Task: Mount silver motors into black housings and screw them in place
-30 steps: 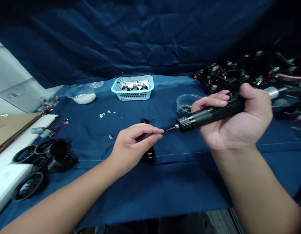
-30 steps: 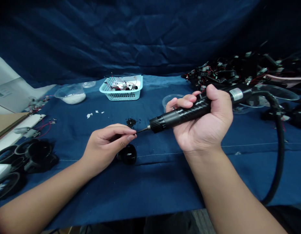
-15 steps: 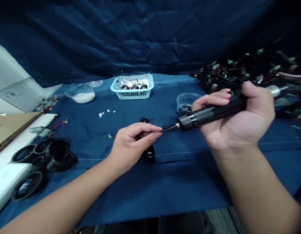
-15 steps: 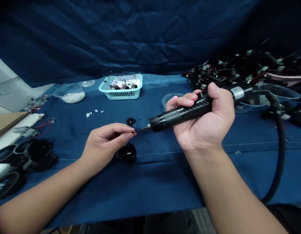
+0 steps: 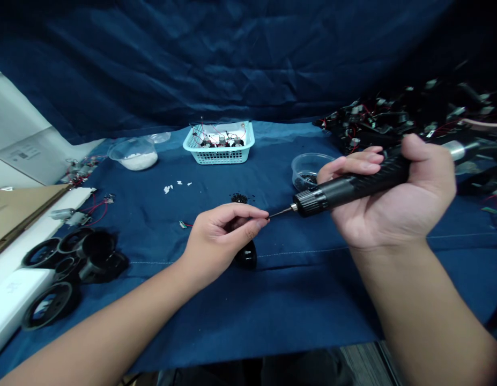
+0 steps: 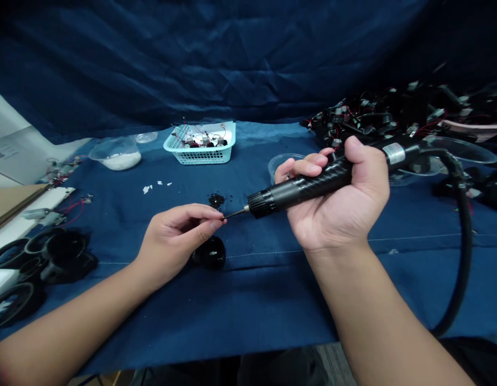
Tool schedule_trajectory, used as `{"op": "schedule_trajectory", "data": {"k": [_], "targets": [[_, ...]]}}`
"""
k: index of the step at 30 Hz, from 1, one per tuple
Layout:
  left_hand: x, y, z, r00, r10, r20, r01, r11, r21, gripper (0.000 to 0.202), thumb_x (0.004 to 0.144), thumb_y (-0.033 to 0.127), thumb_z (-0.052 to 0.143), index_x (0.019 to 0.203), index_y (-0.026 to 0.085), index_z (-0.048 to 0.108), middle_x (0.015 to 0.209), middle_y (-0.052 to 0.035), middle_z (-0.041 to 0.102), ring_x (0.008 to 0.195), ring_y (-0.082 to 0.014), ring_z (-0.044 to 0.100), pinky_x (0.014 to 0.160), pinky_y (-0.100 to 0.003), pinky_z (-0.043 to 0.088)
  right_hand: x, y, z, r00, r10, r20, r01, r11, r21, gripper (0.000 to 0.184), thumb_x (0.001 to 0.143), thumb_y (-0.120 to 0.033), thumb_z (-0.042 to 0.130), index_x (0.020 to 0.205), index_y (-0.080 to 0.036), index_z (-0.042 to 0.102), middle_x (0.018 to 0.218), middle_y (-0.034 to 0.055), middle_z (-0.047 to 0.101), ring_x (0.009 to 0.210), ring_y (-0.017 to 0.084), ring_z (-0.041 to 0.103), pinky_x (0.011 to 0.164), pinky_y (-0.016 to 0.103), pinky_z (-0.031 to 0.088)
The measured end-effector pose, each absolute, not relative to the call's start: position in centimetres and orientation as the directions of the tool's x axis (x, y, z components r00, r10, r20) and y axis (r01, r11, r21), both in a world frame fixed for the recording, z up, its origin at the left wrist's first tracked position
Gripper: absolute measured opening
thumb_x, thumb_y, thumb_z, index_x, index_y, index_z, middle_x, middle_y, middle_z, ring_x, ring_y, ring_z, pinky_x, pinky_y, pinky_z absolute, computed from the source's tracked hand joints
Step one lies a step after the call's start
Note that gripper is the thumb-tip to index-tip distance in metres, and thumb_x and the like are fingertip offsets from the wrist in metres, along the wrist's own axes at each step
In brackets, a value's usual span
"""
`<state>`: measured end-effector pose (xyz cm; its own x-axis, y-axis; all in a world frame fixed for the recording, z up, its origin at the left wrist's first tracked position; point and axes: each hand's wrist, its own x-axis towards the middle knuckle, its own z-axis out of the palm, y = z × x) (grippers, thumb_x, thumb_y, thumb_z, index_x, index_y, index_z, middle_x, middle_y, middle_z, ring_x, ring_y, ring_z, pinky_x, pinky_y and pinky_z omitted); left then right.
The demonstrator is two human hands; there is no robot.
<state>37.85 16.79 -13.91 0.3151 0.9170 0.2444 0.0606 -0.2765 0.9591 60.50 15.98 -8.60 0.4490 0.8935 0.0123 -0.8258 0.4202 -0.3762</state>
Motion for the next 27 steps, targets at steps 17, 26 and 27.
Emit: {"op": "schedule_trajectory", "data": {"k": [17, 26, 27], "targets": [[38.04, 16.50, -14.18, 0.343, 0.923, 0.175, -0.003, -0.185, 0.983, 0.014, 0.088, 0.032, 0.087, 0.094, 0.020, 0.081, 0.086, -0.0044, 0.075, 0.067, -0.0101, 0.061, 0.056, -0.019, 0.048, 60.83, 15.99, -8.74, 0.423, 0.906, 0.000, -0.839, 0.392, -0.378, 0.025, 0.090, -0.038, 0.068, 0.084, -0.022, 0.050, 0.073, -0.0069, 0.056, 0.051, 0.007, 0.060, 0.064, 0.033, 0.065], [38.06, 16.61, -14.43, 0.364, 0.907, 0.211, -0.052, -0.207, 0.977, 0.013, 0.090, 0.030, 0.087, 0.097, 0.022, 0.079, 0.100, -0.0053, 0.077, 0.079, -0.0118, 0.066, 0.062, -0.020, 0.052, 60.48, 16.12, -8.91, 0.421, 0.907, 0.003, -0.839, 0.391, -0.379, 0.026, 0.086, -0.038, 0.072, 0.084, -0.022, 0.051, 0.073, -0.0073, 0.056, 0.051, 0.007, 0.059, 0.064, 0.033, 0.065], [38.07, 16.59, -14.41, 0.362, 0.907, 0.215, -0.055, -0.209, 0.976, 0.012, 0.090, 0.029, 0.087, 0.096, 0.022, 0.079, 0.100, -0.0053, 0.077, 0.079, -0.0121, 0.067, 0.062, -0.020, 0.052, 60.49, 16.14, -8.92, 0.422, 0.907, 0.003, -0.838, 0.392, -0.379, 0.026, 0.086, -0.038, 0.072, 0.084, -0.022, 0.051, 0.073, -0.0073, 0.056, 0.051, 0.007, 0.059, 0.064, 0.033, 0.065]]}}
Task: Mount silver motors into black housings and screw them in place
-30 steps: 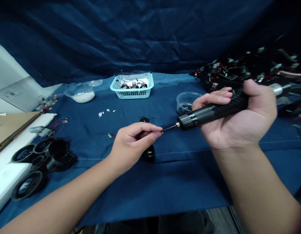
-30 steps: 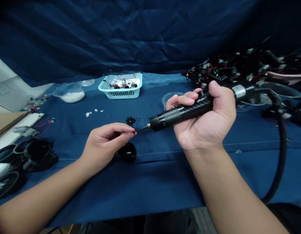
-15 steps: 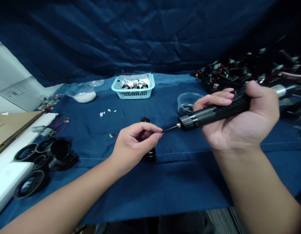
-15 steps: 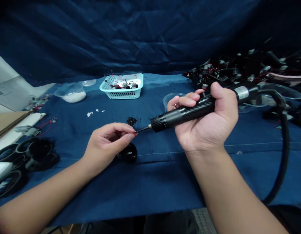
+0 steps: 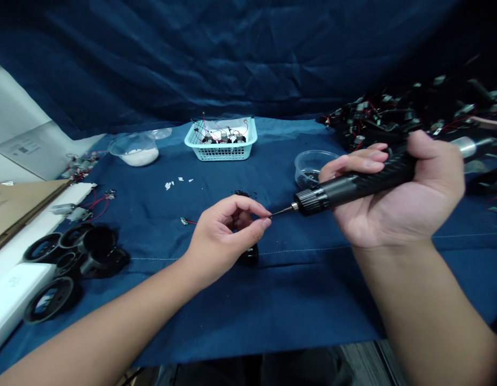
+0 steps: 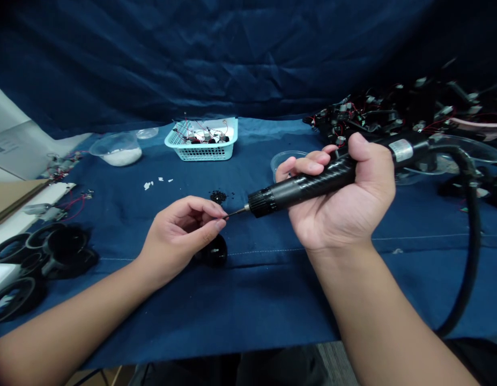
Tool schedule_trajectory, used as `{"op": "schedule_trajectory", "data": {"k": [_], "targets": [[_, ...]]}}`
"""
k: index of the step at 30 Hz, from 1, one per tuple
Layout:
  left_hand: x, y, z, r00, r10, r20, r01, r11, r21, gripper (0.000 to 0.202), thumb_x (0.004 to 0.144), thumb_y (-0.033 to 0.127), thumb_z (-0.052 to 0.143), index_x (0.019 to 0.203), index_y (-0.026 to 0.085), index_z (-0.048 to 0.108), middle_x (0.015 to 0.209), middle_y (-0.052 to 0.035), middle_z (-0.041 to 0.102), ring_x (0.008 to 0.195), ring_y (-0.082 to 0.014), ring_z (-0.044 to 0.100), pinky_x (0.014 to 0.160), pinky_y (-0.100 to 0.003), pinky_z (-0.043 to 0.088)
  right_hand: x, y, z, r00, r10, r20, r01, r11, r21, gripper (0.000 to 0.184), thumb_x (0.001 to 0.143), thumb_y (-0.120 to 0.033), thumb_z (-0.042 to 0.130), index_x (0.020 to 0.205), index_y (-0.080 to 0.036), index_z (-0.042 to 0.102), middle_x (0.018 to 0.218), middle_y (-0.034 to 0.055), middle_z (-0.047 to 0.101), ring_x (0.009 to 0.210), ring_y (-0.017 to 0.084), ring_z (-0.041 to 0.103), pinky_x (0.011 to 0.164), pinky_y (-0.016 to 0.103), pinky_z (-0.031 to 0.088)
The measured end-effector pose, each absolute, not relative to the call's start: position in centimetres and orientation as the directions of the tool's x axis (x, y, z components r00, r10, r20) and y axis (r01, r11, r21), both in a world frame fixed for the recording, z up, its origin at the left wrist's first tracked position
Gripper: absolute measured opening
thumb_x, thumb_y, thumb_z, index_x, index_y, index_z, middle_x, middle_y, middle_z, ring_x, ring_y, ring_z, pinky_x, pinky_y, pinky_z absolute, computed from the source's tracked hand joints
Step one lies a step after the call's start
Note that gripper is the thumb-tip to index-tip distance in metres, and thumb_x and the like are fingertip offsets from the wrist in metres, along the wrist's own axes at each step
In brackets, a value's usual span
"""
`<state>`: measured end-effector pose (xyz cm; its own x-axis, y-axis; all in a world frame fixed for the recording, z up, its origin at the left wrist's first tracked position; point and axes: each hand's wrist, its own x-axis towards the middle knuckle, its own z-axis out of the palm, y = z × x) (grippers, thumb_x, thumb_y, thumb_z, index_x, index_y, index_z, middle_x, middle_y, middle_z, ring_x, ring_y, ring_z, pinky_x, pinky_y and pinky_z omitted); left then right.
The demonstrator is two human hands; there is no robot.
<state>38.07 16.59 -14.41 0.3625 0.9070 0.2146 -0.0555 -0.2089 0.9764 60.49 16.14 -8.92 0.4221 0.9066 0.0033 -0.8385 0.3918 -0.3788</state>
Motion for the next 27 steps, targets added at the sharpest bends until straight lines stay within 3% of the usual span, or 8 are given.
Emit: {"op": "schedule_trajectory", "data": {"k": [8, 27], "targets": [[38.20, 16.70, -14.07, 0.333, 0.910, 0.245, -0.117, -0.218, 0.969, 0.013, 0.089, 0.020, 0.085, 0.090, 0.021, 0.072, 0.095, -0.0020, 0.078, 0.082, -0.0116, 0.070, 0.066, -0.020, 0.055, 60.96, 16.19, -8.85, 0.445, 0.895, 0.006, -0.835, 0.418, -0.359, 0.028, 0.086, -0.038, 0.073, 0.083, -0.022, 0.050, 0.071, -0.0079, 0.055, 0.050, 0.008, 0.060, 0.062, 0.033, 0.065], [38.27, 16.42, -13.96, 0.322, 0.906, 0.275, -0.137, -0.243, 0.960, 0.014, 0.089, 0.019, 0.085, 0.089, 0.020, 0.071, 0.097, -0.0019, 0.079, 0.078, -0.0097, 0.068, 0.065, -0.020, 0.055, 60.71, 16.01, -8.97, 0.432, 0.902, 0.008, -0.830, 0.402, -0.386, 0.026, 0.086, -0.037, 0.072, 0.083, -0.022, 0.051, 0.073, -0.0080, 0.056, 0.051, 0.007, 0.061, 0.064, 0.033, 0.065]]}}
